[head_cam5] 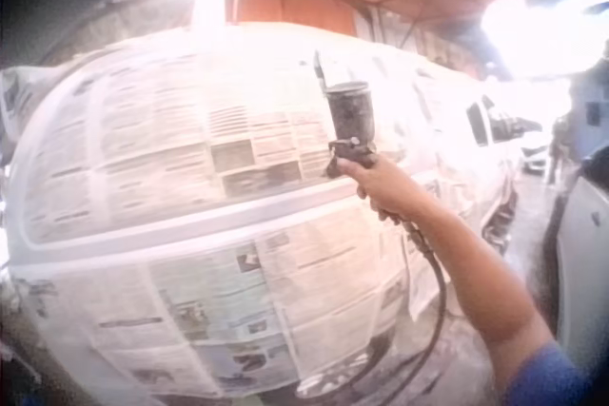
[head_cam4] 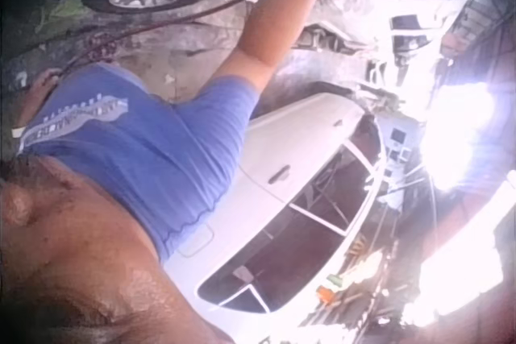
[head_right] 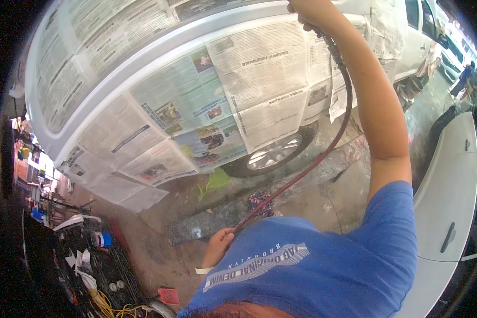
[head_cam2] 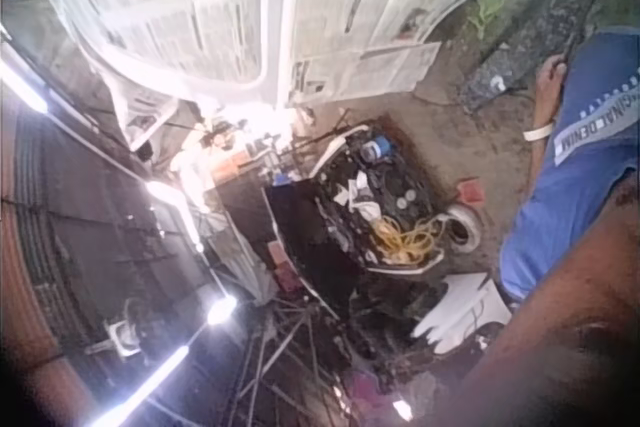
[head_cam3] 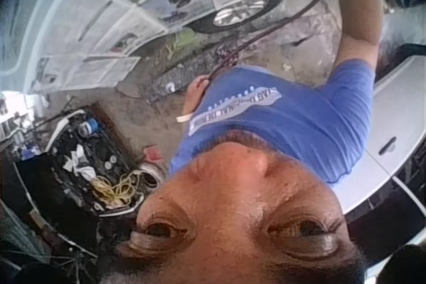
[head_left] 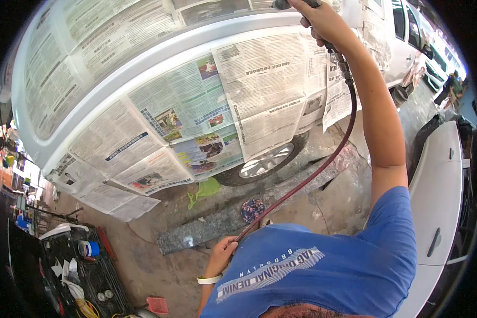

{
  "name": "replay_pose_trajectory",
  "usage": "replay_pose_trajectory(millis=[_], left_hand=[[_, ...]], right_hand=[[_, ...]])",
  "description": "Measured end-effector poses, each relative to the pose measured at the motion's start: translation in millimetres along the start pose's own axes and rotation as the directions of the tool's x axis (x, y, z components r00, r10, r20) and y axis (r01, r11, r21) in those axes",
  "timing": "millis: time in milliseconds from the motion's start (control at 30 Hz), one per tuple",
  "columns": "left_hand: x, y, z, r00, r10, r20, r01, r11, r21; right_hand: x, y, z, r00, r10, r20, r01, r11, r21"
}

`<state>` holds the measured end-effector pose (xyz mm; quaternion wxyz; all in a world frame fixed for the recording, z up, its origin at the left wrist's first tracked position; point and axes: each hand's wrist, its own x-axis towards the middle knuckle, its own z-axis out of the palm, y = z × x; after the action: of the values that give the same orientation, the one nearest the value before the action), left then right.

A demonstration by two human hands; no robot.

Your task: The person sprays paint onto the body panels of a white car using a spray gun, moving from the rear pillar to the side panel. They also wipe down a metal component with a cloth and adjust the settings on the spray gun between painting sessions.

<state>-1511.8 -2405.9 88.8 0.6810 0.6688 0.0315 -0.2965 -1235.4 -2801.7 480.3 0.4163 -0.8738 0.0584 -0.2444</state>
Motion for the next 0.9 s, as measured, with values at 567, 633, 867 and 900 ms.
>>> replay_pose_trajectory(millis=[567,633,867,900], left_hand=[[13.4,30.1,30.2,0.999,0.034,0.016,-0.036,0.995,0.090],[16.5,32.1,32.3,0.999,0.035,0.029,-0.037,0.998,0.059],[25.0,37.9,37.5,0.997,0.052,0.050,-0.058,0.991,0.119],[26.0,37.4,37.4,0.997,0.050,0.056,-0.056,0.992,0.112]], right_hand=[[47.8,115.5,-68.3,0.978,0.009,-0.206,-0.003,1.000,0.030],[56.0,129.5,-77.9,0.980,0.039,-0.196,-0.035,0.999,0.022],[66.3,161.1,-97.9,0.952,0.024,-0.304,-0.004,0.998,0.067],[67.5,162.6,-100.9,0.952,0.052,-0.303,-0.034,0.997,0.063]])
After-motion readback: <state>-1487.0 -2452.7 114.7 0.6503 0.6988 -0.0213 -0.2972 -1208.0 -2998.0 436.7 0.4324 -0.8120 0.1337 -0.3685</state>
